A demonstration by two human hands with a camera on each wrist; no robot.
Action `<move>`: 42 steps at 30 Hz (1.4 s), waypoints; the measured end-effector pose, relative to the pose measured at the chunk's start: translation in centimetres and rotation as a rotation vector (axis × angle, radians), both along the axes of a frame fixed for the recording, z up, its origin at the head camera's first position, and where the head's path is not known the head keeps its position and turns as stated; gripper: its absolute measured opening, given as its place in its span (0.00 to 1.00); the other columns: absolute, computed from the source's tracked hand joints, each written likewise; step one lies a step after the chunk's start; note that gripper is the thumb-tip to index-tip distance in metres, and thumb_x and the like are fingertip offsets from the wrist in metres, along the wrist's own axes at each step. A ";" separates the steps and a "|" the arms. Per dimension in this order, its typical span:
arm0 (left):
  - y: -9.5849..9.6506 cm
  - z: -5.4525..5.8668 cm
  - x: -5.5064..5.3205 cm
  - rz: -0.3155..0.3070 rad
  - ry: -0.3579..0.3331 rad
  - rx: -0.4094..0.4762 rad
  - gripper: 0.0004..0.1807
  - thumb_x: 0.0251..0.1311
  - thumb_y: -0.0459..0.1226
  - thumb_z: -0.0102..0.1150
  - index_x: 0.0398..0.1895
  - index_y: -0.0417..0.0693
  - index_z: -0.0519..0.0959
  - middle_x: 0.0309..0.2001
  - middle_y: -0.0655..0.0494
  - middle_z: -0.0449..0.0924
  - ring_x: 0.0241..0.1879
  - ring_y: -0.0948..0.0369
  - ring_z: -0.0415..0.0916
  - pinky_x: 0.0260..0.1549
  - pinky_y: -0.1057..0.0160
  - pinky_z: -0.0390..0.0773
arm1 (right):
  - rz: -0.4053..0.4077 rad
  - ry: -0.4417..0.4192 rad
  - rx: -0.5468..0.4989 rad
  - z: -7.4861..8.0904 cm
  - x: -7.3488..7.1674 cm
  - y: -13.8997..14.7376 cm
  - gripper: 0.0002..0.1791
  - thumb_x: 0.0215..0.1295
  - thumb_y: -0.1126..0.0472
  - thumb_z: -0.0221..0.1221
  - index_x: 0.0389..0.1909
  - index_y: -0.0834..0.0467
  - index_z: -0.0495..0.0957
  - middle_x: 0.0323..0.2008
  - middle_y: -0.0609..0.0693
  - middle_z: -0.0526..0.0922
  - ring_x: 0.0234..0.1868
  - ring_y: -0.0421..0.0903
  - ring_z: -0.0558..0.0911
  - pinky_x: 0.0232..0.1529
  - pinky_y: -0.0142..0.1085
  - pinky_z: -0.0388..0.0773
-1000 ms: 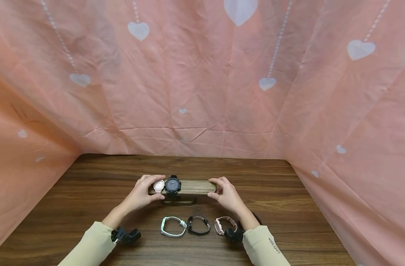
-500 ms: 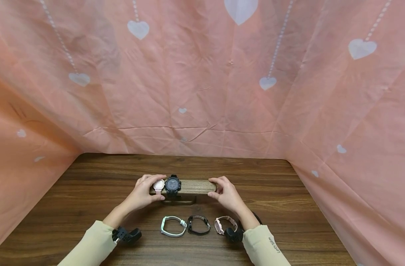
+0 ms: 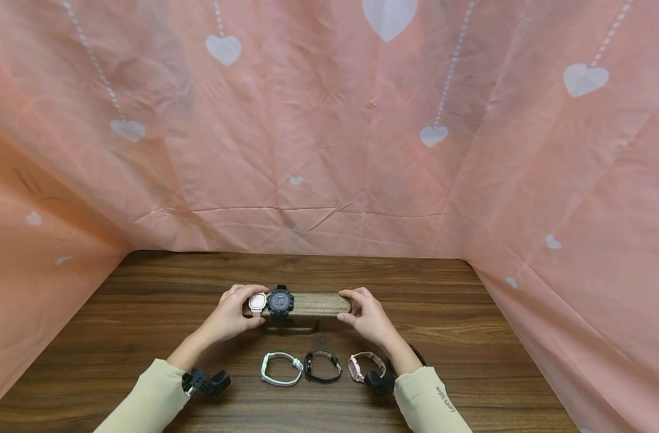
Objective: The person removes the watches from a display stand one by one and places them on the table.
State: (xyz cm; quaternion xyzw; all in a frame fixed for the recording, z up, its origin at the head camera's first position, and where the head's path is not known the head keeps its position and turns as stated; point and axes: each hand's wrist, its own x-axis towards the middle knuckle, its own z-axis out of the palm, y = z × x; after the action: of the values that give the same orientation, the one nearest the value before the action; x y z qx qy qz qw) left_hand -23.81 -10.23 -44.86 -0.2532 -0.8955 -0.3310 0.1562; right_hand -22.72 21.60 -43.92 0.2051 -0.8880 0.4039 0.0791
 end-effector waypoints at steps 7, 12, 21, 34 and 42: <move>-0.4 0.2 0.0 -0.019 -0.010 0.017 0.29 0.36 0.31 0.73 0.49 0.46 0.77 0.46 0.54 0.78 0.47 0.53 0.69 0.51 0.46 0.63 | 0.001 0.014 0.004 0.0 0.1 0.0 0.26 0.50 0.67 0.68 0.53 0.62 0.75 0.41 0.51 0.74 0.29 0.39 0.74 0.29 0.30 0.74; -0.6 0.3 -0.1 -0.019 -0.024 0.019 0.30 0.36 0.33 0.74 0.48 0.48 0.77 0.46 0.55 0.78 0.47 0.53 0.69 0.48 0.50 0.67 | 0.002 0.030 0.002 0.0 0.1 0.1 0.25 0.50 0.67 0.68 0.52 0.63 0.75 0.40 0.52 0.74 0.29 0.39 0.74 0.28 0.30 0.73; -1.4 0.3 -0.2 -0.033 -0.045 0.020 0.29 0.37 0.34 0.74 0.49 0.47 0.77 0.46 0.56 0.78 0.46 0.54 0.70 0.46 0.53 0.70 | 0.008 0.024 0.003 0.0 0.1 0.1 0.25 0.51 0.67 0.67 0.52 0.63 0.76 0.39 0.52 0.74 0.29 0.40 0.74 0.28 0.30 0.73; -2.8 0.2 -0.2 -0.025 -0.034 0.026 0.28 0.39 0.34 0.73 0.49 0.47 0.77 0.42 0.58 0.79 0.41 0.57 0.71 0.39 0.55 0.72 | 0.008 0.002 0.001 0.2 0.0 0.4 0.26 0.51 0.67 0.67 0.53 0.62 0.75 0.40 0.51 0.73 0.29 0.39 0.74 0.30 0.31 0.74; -3.3 0.1 -0.3 -0.059 -0.038 0.052 0.28 0.40 0.32 0.71 0.51 0.44 0.76 0.44 0.55 0.78 0.42 0.57 0.73 0.40 0.54 0.74 | 0.003 0.006 -0.004 0.0 -0.1 0.5 0.26 0.51 0.68 0.67 0.53 0.63 0.75 0.40 0.51 0.74 0.29 0.39 0.74 0.29 0.31 0.74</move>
State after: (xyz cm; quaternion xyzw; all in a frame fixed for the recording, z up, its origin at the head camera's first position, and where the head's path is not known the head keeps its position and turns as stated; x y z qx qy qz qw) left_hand -24.07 -13.52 -44.74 -0.2691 -0.8814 -0.3635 0.1359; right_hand -22.86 22.14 -43.89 0.2076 -0.8867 0.4051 0.0813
